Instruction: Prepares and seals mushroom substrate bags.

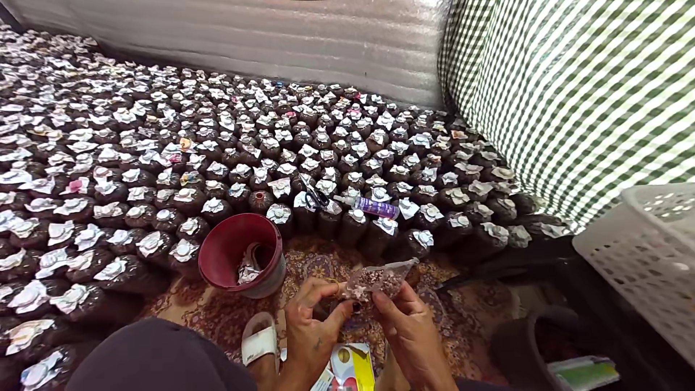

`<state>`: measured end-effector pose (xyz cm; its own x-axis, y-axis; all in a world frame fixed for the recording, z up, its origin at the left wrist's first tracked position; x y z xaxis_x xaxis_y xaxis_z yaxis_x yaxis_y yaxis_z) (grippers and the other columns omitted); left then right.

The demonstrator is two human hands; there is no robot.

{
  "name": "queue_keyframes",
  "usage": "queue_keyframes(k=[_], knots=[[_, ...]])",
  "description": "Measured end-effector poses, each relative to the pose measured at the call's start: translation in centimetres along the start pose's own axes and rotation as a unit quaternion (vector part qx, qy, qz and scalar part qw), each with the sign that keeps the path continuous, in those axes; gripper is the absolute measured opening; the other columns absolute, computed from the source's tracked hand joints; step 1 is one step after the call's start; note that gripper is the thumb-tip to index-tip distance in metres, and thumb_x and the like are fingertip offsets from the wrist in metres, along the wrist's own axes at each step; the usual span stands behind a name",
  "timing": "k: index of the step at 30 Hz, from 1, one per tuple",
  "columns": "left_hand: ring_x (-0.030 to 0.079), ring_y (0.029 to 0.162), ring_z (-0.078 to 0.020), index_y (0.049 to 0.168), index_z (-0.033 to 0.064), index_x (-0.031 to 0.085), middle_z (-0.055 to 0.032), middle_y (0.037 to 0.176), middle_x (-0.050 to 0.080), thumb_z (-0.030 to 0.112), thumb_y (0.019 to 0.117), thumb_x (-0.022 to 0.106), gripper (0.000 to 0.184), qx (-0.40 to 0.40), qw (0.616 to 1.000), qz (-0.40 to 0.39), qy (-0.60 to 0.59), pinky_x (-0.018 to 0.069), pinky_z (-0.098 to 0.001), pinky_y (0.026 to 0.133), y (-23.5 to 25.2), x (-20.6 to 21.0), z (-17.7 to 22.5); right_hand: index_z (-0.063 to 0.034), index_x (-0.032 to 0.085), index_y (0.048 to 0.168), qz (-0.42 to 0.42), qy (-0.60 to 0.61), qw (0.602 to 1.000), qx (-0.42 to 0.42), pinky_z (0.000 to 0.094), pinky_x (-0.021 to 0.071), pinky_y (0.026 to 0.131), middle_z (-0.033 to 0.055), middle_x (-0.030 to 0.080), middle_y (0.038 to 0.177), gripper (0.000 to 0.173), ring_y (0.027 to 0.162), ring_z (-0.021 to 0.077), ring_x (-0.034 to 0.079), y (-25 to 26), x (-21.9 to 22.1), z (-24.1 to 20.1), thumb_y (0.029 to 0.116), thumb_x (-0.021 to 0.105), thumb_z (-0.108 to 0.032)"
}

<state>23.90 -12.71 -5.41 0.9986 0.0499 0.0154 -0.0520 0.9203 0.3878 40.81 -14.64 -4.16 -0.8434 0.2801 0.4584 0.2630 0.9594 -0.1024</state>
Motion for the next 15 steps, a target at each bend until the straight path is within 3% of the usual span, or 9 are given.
queue_keyframes(k=[5, 8, 10, 11, 12, 15], knots=[[0.069, 0.09, -0.0132, 0.099, 0.007, 0.077, -0.0029, 0.095, 0.072, 0.012, 0.0915, 0.071, 0.011, 0.03, 0.999, -0.023, 0.027, 0.0605, -0.0289, 0.081, -0.1, -0.2, 0.4, 0.0074, 0.065, 0.118, -0.017, -0.009, 1.0, -0.02, 0.0366, 0.0629, 0.085, 0.0179, 0.072, 0.106, 0.039, 0.095, 0.0212, 0.073, -0.4, 0.0, 0.5, 0.0838, 0.081, -0.004], [0.068, 0.086, -0.0133, 0.094, 0.007, 0.077, -0.0025, 0.09, 0.07, 0.012, 0.0878, 0.073, 0.009, 0.005, 1.0, -0.03, -0.006, 0.0595, -0.0287, 0.078, -0.1, -0.2, 0.8, 0.008, 0.052, 0.138, -0.109, 0.006, 0.994, 0.018, 0.0428, 0.0582, 0.098, 0.0234, 0.067, 0.127, 0.071, 0.115, 0.0299, 0.068, -0.7, -0.5, 1.2, 0.0819, 0.087, -0.018], [0.067, 0.085, -0.0142, 0.093, 0.0066, 0.077, -0.0033, 0.089, 0.07, 0.013, 0.0861, 0.077, 0.009, -0.018, 0.998, -0.037, -0.042, 0.0592, -0.0294, 0.078, 0.1, -0.3, 0.9, 0.0039, 0.045, 0.146, -0.181, 0.004, 0.981, 0.073, 0.0438, 0.0561, 0.102, 0.0195, 0.064, 0.134, 0.088, 0.12, 0.028, 0.065, -1.1, -1.1, 2.1, 0.0756, 0.091, -0.023], [0.068, 0.085, -0.0149, 0.093, 0.0062, 0.077, -0.0041, 0.089, 0.071, 0.013, 0.0863, 0.077, 0.01, -0.028, 0.997, -0.043, -0.054, 0.0593, -0.0297, 0.079, 0.2, -0.4, 0.8, 0.0013, 0.049, 0.143, -0.19, 0.004, 0.977, 0.101, 0.0432, 0.0578, 0.1, 0.0158, 0.067, 0.128, 0.087, 0.115, 0.0251, 0.068, -1.4, -1.3, 2.5, 0.0711, 0.094, -0.019], [0.069, 0.086, -0.0159, 0.094, 0.0054, 0.078, -0.0056, 0.091, 0.072, 0.013, 0.0873, 0.076, 0.011, -0.037, 0.996, -0.049, -0.062, 0.0601, -0.0302, 0.079, 0.3, -0.5, 0.7, -0.0014, 0.055, 0.133, -0.179, -0.004, 0.976, 0.121, 0.0417, 0.06, 0.096, 0.0116, 0.072, 0.119, 0.077, 0.108, 0.0218, 0.071, -1.8, -1.3, 2.8, 0.0678, 0.095, -0.015], [0.071, 0.095, -0.0201, 0.103, 0.0023, 0.078, -0.01, 0.101, 0.074, 0.016, 0.0944, 0.072, 0.017, -0.049, 0.994, -0.072, -0.067, 0.0607, -0.0341, 0.087, 0.5, -0.7, 0.3, 0.0004, 0.061, 0.12, -0.139, -0.045, 0.98, 0.135, 0.0389, 0.0626, 0.091, 0.0094, 0.076, 0.106, 0.062, 0.098, 0.0195, 0.074, -2.3, -1.2, 2.8, 0.0667, 0.093, -0.003]])
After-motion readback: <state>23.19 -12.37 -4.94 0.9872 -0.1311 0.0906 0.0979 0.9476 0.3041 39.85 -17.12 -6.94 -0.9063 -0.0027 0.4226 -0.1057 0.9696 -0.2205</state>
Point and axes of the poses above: each hand's wrist, its own y-axis towards the middle knuckle, its own x-axis out of the palm, z = x × y, the point moved 2 cm from there along y, towards the middle knuckle
